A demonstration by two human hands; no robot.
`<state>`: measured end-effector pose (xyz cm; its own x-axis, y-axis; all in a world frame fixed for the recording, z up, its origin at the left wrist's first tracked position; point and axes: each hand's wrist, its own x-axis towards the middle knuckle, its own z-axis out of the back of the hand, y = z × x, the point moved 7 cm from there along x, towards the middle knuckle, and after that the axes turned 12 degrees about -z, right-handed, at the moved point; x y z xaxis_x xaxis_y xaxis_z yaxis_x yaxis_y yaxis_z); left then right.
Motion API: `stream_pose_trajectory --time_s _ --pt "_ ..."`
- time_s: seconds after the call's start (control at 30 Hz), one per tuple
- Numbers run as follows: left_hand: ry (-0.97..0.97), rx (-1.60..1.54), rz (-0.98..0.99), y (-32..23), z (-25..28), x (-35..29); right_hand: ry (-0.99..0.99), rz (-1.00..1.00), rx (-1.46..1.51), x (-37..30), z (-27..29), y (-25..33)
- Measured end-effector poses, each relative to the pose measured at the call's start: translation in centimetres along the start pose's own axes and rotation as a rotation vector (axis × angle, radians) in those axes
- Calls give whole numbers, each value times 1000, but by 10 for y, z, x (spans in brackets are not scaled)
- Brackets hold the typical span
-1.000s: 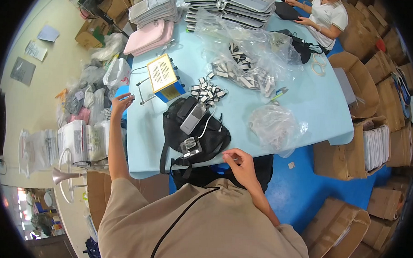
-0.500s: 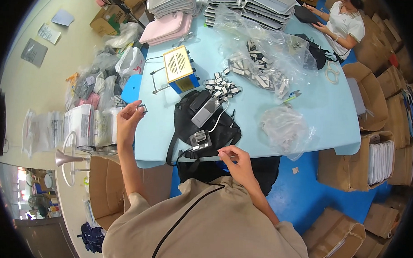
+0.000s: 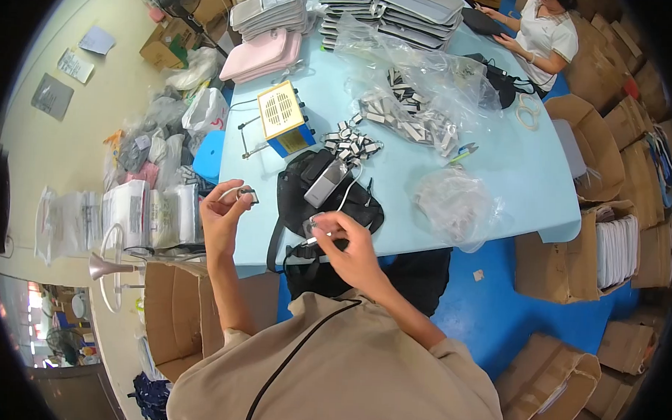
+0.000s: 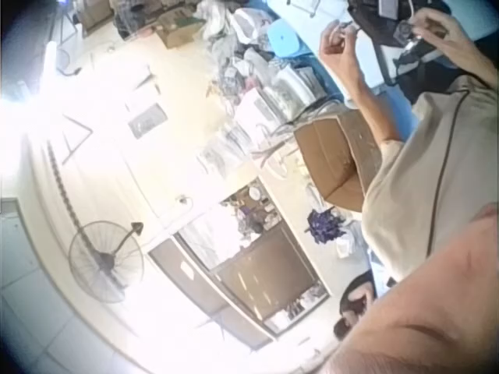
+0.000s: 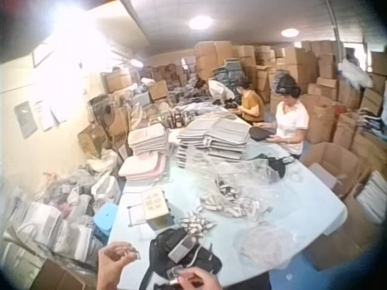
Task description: Assembling small buckles onto leather straps at a workshop table.
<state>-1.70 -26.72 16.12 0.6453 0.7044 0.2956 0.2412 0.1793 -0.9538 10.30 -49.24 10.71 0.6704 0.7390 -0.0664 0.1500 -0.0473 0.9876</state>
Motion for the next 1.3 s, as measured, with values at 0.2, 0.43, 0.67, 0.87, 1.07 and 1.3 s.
stream_pose_trajectory --time_s 0.2,0.43,0.67,0.87,1.07,1.3 --pt "26 -51 30 -2 -29 -20 29 108 99 23 -36 23" --pt "101 -42 39 4 -43 -33 33 60 172 22 -36 16" --pt "141 -124 93 20 -54 -45 -9 19 121 14 -20 16" --pt "152 -256 88 19 -63 -56 -48 27 59 7 -15 16" --pt "128 -120 29 23 -63 -59 -70 74 -7 6 -13 14" --pt "62 -67 -48 32 -64 -62 -111 82 -11 5 -9 8"
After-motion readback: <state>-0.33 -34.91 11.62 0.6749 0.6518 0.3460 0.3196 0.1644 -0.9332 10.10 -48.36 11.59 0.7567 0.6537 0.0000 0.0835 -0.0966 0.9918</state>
